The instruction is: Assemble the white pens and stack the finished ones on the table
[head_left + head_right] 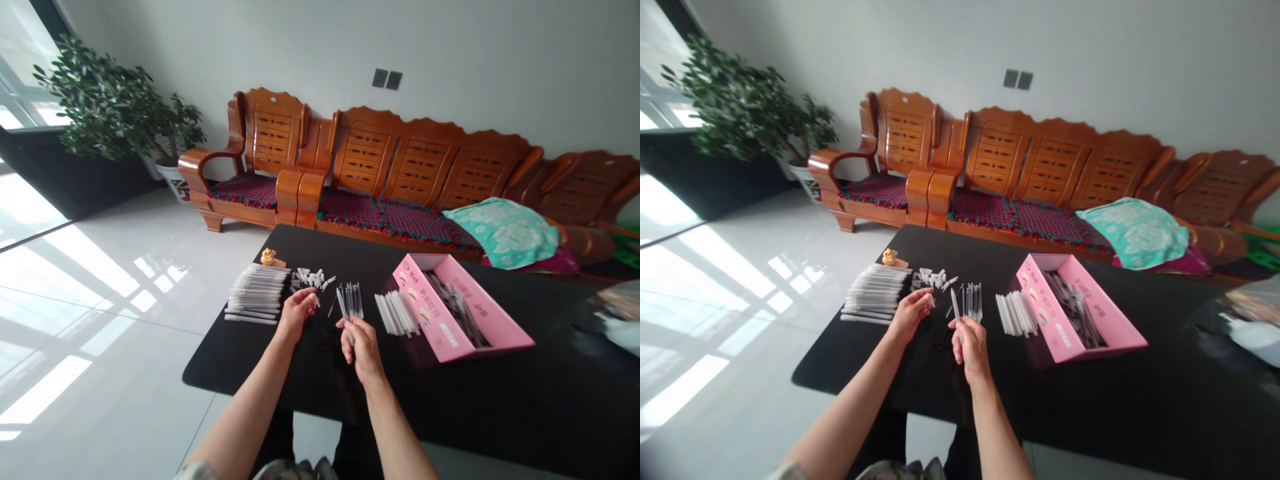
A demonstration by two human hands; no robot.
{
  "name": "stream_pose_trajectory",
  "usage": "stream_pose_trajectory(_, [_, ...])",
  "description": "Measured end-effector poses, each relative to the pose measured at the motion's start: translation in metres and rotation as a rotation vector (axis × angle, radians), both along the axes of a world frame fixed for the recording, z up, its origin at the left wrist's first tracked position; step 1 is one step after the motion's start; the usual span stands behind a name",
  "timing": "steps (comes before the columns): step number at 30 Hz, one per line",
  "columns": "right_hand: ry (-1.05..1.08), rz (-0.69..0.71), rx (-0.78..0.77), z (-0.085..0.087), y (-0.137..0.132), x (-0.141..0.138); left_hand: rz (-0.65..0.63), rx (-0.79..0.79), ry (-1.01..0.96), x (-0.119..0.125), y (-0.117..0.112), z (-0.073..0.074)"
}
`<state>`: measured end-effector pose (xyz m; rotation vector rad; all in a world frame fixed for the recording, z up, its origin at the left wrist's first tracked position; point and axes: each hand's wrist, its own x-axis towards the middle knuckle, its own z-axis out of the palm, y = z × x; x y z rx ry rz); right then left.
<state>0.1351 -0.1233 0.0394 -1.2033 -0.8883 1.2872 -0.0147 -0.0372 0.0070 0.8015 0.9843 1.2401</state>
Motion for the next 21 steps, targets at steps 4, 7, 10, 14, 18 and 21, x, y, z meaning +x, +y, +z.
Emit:
stream_pose_trajectory(4, [-0.16, -0.015, 0.042, 0.003, -0.002, -0.002, 0.014, -0.118, -0.34, 0.001, -0.004, 0.008])
stream_pose_trajectory(7, [-0.335, -0.001, 0.12, 0.007, -0.005, -0.002, 0.088, -0.134, -0.405, 0.001, -0.003, 0.009])
stream_pose_trajectory(10, [-0.506, 0.036, 0.2, 0.011, -0.008, -0.003, 0.142, -0.135, -0.423, 0.002, 0.0, 0.008])
stream_pose_trajectory(14, [-0.661, 0.055, 0.238, 0.011, -0.009, -0.006, 0.154, -0.116, -0.408, 0.003, -0.001, 0.008])
stream_pose_trajectory(18, [-0.719, 0.027, 0.251, 0.008, -0.007, -0.008, 0.14, -0.085, -0.371, 0.006, -0.005, 0.01])
stream_pose_trajectory(21, [-0.75, -0.001, 0.259, 0.007, -0.006, -0.009, 0.122, -0.05, -0.334, 0.008, -0.009, 0.011])
